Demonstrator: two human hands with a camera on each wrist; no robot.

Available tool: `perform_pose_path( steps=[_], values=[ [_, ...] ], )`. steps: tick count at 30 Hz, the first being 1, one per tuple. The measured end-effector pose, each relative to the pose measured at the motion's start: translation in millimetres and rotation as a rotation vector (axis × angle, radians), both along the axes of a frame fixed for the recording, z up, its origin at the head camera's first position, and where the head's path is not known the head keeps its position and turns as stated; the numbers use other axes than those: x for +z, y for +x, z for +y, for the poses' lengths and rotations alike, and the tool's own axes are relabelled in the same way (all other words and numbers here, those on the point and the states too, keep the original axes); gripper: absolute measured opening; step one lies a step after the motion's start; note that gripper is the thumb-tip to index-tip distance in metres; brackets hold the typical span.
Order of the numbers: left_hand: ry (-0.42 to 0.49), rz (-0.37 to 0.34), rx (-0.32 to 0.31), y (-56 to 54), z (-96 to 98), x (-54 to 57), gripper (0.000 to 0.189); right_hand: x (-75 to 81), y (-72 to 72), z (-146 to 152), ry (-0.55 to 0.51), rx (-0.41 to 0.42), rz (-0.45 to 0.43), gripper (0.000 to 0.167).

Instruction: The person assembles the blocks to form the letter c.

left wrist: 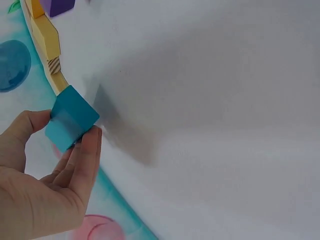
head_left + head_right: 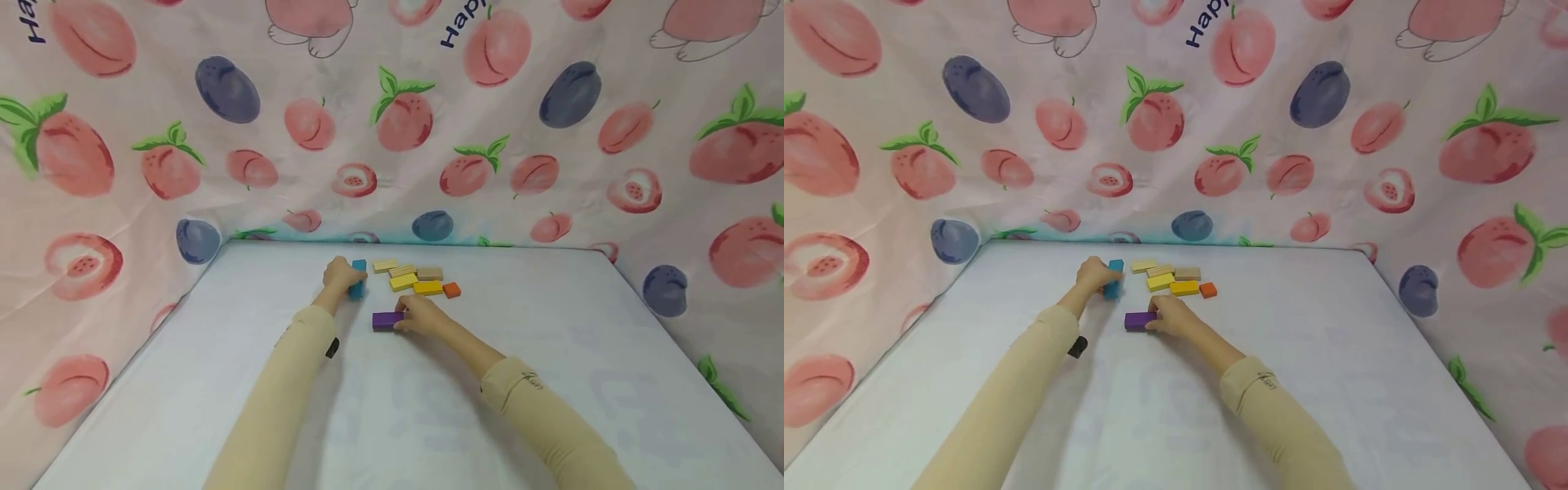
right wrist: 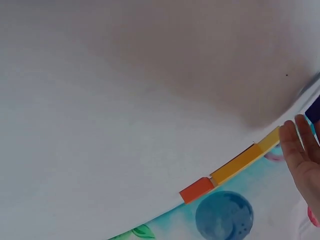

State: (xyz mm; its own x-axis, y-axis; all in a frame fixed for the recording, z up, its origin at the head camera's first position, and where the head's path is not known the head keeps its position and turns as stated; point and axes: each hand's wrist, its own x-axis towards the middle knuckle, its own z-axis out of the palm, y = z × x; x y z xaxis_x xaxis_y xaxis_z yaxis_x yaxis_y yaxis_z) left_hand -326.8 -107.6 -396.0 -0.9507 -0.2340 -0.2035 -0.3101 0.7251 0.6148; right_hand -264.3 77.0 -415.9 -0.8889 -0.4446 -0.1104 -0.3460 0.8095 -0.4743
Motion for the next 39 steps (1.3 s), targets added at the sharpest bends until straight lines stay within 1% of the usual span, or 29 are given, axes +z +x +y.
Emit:
perform_pose_path(
  steps=[4, 7, 11, 16, 20, 23, 28, 32, 36, 39],
  values=[
    [-0.001, 0.013, -0.016, 2.6, -1.0, 4.2, 0.05, 3.9, 11.2, 6, -0.019, 0.027, 0.022, 0.023],
    [0.007, 0.034, -0.031, 4.6, -2.0, 8.2, 0.047, 6.2, 18.1, 9, -0.031, 0.061, 0.039, 0.026],
    [0.006, 0.048, -0.091, 9.2, -2.2, 10.4, 0.046, 7.3, 27.5, 14, -0.01, 0.082, 0.066, 0.033],
    [0.001, 0.042, -0.183, 20.9, -0.7, 6.1, 0.045, 8.6, 44.4, 19, -0.001, 0.068, 0.041, 0.03],
    [-0.004, 0.026, -0.223, 32.4, 1.5, 3.4, 0.044, 10.3, 57.4, 20, -0.02, 0.038, 0.037, 0.028],
    [0.001, 0.004, -0.248, 41.3, 4.8, 2.1, 0.046, 9.6, 64.3, 21, -0.022, 0.024, 0.037, 0.028],
    [-0.007, -0.005, -0.278, 54.8, 10.5, 0.0, 0.052, 6.5, 72.5, 25, -0.027, 0.021, 0.04, 0.027],
    [-0.006, 0.0, -0.303, 62.8, 13.5, -2.6, 0.05, 4.5, 76.7, 28, -0.046, 0.018, 0.05, 0.026],
    [0.029, -0.016, -0.317, 68.2, 15.9, -5.2, 0.049, 2.7, 79.3, 31, -0.043, 0.033, 0.063, 0.026],
    [0.058, -0.038, -0.315, 69.8, 17.7, -6.3, 0.051, 1.7, 80.5, 31, -0.037, 0.059, 0.08, 0.025]
  ],
)
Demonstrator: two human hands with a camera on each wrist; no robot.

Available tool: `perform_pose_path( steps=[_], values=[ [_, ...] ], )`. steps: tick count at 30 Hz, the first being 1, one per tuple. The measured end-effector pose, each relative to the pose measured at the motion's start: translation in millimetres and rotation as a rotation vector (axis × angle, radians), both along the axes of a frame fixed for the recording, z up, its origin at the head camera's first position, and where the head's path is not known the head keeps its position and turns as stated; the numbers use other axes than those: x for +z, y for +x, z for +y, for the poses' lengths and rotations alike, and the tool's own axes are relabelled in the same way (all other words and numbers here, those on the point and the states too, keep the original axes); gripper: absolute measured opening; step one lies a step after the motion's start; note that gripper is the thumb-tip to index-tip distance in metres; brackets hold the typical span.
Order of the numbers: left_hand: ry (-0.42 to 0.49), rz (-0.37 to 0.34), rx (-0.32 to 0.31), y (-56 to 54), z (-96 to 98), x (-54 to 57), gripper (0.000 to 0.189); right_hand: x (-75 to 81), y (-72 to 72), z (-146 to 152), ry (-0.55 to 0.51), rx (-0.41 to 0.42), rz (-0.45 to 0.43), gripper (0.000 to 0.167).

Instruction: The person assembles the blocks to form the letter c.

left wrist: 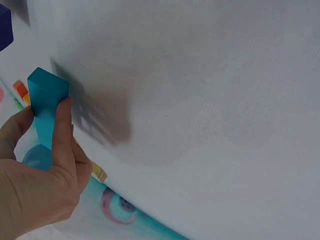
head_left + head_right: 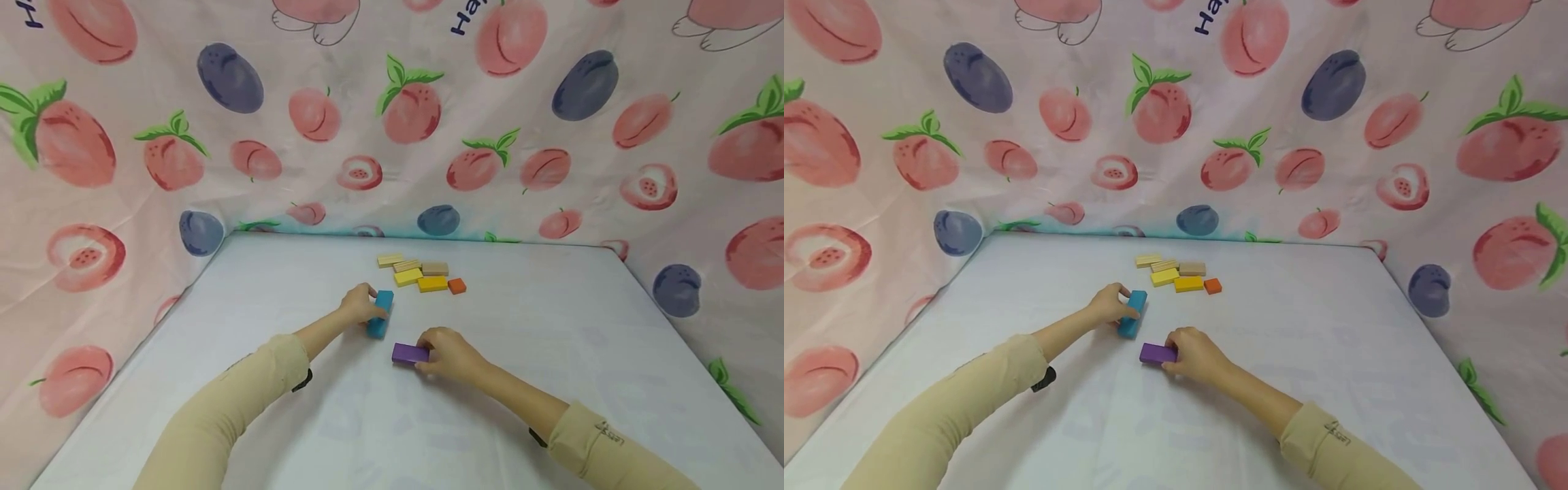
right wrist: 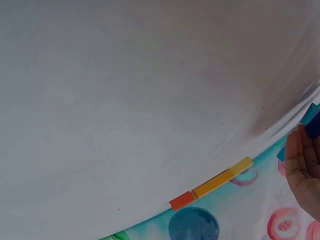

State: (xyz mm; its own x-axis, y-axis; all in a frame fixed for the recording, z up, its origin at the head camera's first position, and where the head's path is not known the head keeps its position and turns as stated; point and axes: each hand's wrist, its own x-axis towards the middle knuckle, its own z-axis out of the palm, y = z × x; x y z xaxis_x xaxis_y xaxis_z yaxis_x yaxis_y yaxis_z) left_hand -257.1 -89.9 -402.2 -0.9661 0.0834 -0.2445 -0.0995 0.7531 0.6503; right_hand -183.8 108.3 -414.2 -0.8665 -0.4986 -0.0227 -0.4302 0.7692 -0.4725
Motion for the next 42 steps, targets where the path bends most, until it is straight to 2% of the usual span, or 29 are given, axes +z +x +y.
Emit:
perform_pose_path(
  steps=[8, 15, 22, 27, 35, 42],
  values=[
    [-0.04, -0.05, 0.017, -1.3, 3.6, -1.5, 0.054, -0.6, 2.6, 0, 0.008, 0.052, 0.02, 0.025],
    [-0.083, -0.018, -0.013, 0.5, 3.4, -5.8, 0.049, -0.8, 3.0, -3, 0.0, 0.069, 0.009, 0.025],
    [-0.079, -0.024, -0.006, -0.5, 3.9, -7.4, 0.051, -3.3, 1.8, -7, -0.003, 0.085, 0.016, 0.025],
    [-0.085, -0.032, -0.004, -1.1, 2.9, -8.3, 0.054, -5.4, 1.3, -12, 0.002, 0.072, 0.039, 0.023],
    [-0.102, -0.034, -0.014, -0.3, 2.2, -9.1, 0.055, -6.6, 3.2, -24, 0.009, 0.036, 0.008, 0.025],
    [-0.127, 0.016, -0.03, 4.8, 4.4, -8.8, 0.047, -5.8, 3.2, -35, 0.02, 0.016, 0.017, 0.027]
  ],
)
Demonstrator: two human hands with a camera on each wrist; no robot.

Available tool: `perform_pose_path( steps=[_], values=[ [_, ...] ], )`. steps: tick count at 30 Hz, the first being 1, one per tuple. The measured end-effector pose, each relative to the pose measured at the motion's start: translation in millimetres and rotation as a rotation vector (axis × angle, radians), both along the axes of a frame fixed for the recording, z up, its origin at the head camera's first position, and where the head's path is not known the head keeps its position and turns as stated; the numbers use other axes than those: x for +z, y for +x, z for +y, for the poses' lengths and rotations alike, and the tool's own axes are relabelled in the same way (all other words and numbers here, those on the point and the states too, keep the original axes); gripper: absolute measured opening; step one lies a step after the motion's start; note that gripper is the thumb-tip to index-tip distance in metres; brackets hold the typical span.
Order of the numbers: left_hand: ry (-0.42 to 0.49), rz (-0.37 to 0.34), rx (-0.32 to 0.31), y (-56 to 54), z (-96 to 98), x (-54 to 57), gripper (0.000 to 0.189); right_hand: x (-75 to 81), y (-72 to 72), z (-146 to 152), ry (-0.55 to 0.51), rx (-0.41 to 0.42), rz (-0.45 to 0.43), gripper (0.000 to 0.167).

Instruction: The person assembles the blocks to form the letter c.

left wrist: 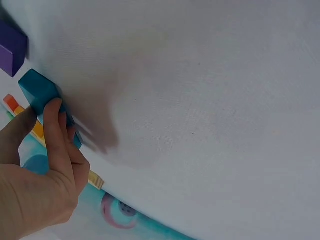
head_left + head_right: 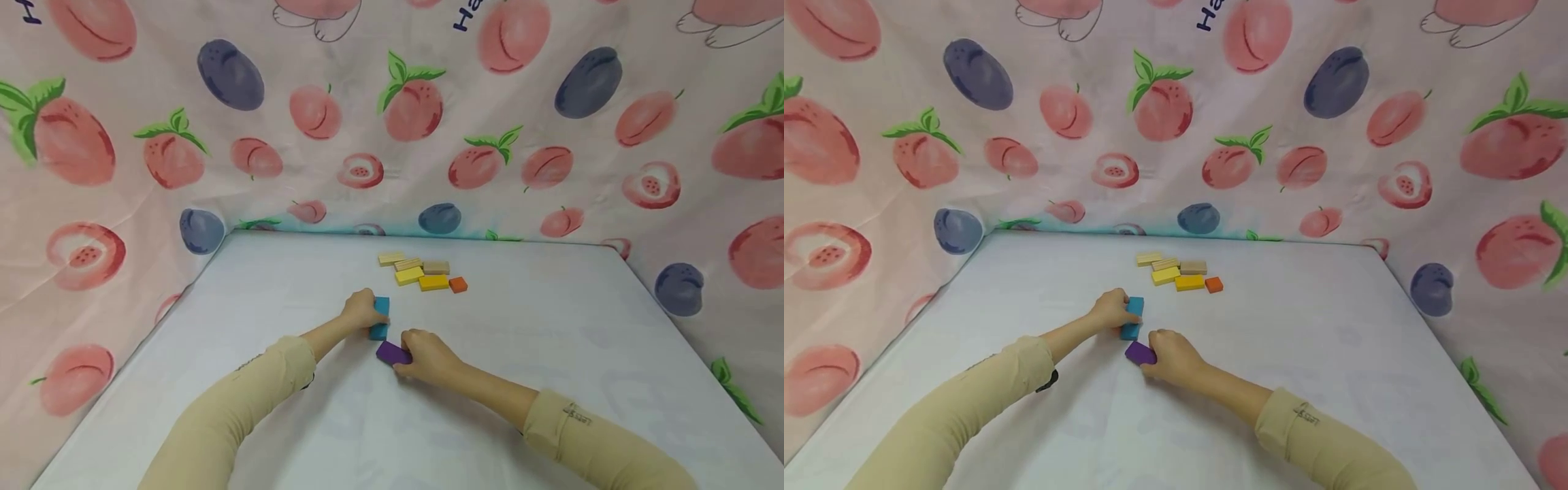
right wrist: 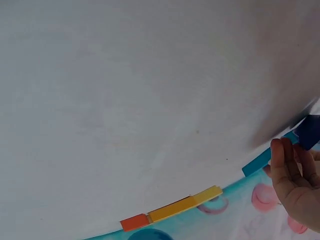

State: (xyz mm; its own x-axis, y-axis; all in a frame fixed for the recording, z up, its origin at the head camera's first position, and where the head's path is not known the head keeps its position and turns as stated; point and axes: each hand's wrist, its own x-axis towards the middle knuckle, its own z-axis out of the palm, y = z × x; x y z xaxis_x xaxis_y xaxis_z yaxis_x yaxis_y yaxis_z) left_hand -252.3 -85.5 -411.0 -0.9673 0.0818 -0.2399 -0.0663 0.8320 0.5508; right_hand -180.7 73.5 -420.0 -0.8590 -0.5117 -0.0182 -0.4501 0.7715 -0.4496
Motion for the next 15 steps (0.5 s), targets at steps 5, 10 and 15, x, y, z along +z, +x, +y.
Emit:
perform_pose_path(
  steps=[5, 10, 15],
  values=[
    [-0.009, 0.006, -0.005, 0.7, 0.0, -1.3, 0.047, -2.3, 1.3, -4.6, -0.001, -0.007, 0.006, 0.03],
    [-0.014, 0.004, -0.016, -0.5, -0.2, -2.6, 0.047, -3.2, 2.3, -6.0, 0.0, 0.002, 0.03, 0.032],
    [-0.012, 0.008, -0.019, -1.6, -1.1, -1.4, 0.048, -2.6, 0.8, -6.6, -0.005, 0.022, 0.057, 0.036]
  ],
)
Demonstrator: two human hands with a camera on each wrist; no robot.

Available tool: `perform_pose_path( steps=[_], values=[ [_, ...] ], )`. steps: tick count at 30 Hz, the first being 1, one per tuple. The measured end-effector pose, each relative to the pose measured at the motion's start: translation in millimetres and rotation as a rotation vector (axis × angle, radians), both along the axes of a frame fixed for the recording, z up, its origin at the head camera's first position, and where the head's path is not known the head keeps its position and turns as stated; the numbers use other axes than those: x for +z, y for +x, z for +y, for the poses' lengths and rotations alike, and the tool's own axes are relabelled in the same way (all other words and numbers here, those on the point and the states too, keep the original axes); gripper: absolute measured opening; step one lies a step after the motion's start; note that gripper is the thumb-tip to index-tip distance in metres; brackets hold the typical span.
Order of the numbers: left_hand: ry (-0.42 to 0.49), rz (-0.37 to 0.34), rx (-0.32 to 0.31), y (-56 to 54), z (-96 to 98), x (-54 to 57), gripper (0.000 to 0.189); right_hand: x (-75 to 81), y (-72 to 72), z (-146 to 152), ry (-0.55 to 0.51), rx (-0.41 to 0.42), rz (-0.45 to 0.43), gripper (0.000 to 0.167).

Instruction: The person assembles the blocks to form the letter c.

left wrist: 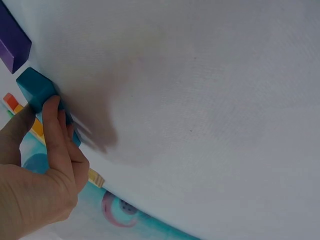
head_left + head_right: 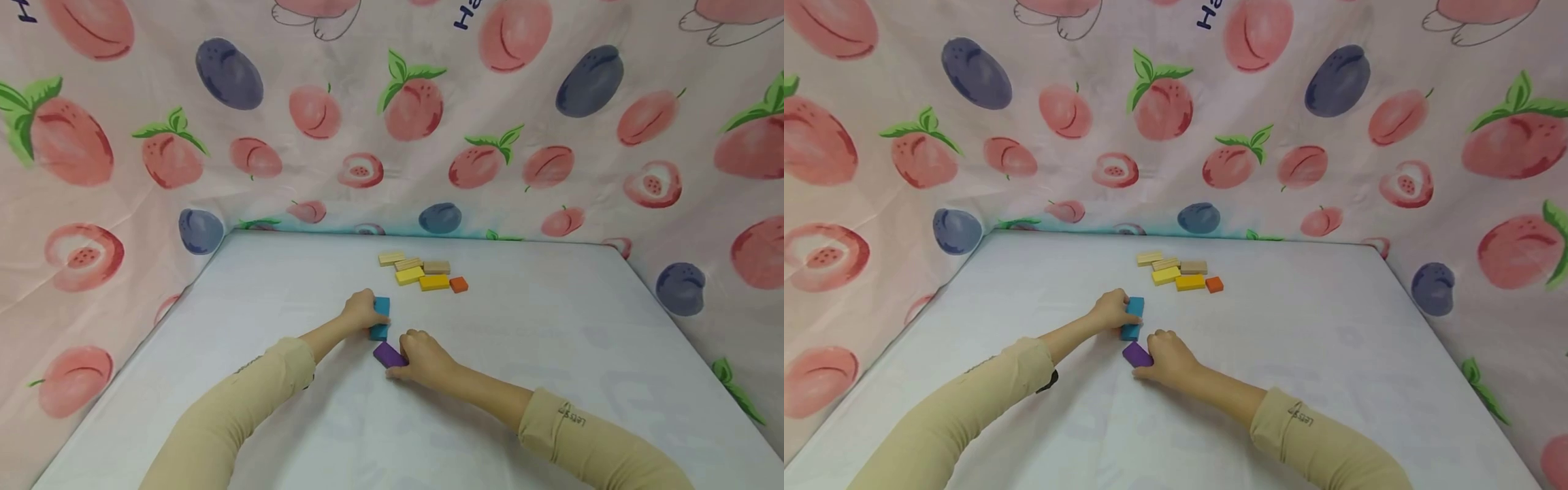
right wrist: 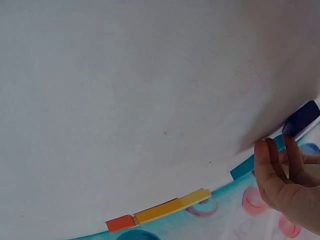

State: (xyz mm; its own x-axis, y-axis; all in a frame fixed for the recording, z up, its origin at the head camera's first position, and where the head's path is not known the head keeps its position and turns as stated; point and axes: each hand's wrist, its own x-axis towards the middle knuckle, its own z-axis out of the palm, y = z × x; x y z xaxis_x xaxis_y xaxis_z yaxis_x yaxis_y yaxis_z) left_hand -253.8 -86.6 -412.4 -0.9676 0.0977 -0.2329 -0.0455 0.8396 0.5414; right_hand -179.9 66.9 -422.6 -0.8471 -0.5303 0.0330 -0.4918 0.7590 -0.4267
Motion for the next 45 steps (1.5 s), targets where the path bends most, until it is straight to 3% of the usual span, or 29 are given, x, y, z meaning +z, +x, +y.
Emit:
perform_pose_path(
  steps=[5, 16, 20, 24, 27, 30, 33, 45],
  values=[
    [-0.018, -0.001, -0.001, -0.6, 1.2, 2.5, 0.051, 2.0, -2.4, -1, 0.011, -0.002, 0.001, 0.034],
    [-0.035, -0.088, -0.022, -0.5, -7.7, 1.7, 0.058, 3.0, -2.4, -2, 0.033, -0.008, -0.027, 0.032],
    [-0.054, 0.009, -0.074, 4.6, -13.6, 6.2, 0.052, 3.4, -2.9, -3, 0.042, -0.012, -0.024, 0.033],
    [-0.094, 0.214, -0.228, 13.0, -17.0, 8.1, 0.04, 3.4, -3.3, -4, 0.053, -0.026, -0.028, 0.033],
    [-0.131, 0.294, -0.349, 19.1, -18.3, 4.7, 0.039, 3.8, -2.4, -3, 0.058, -0.026, -0.028, 0.033],
    [-0.168, 0.306, -0.42, 24.5, -19.6, 0.2, 0.043, 3.8, -1.7, -2, 0.066, -0.023, -0.033, 0.033],
    [-0.181, 0.299, -0.451, 27.5, -22.4, -2.1, 0.045, 3.8, -2.3, -3, 0.069, -0.021, -0.035, 0.033],
    [-0.17, 0.298, -0.469, 26.4, -25.3, -7.3, 0.043, 4.6, -6.1, -2, 0.056, -0.01, -0.032, 0.033]
  ],
)
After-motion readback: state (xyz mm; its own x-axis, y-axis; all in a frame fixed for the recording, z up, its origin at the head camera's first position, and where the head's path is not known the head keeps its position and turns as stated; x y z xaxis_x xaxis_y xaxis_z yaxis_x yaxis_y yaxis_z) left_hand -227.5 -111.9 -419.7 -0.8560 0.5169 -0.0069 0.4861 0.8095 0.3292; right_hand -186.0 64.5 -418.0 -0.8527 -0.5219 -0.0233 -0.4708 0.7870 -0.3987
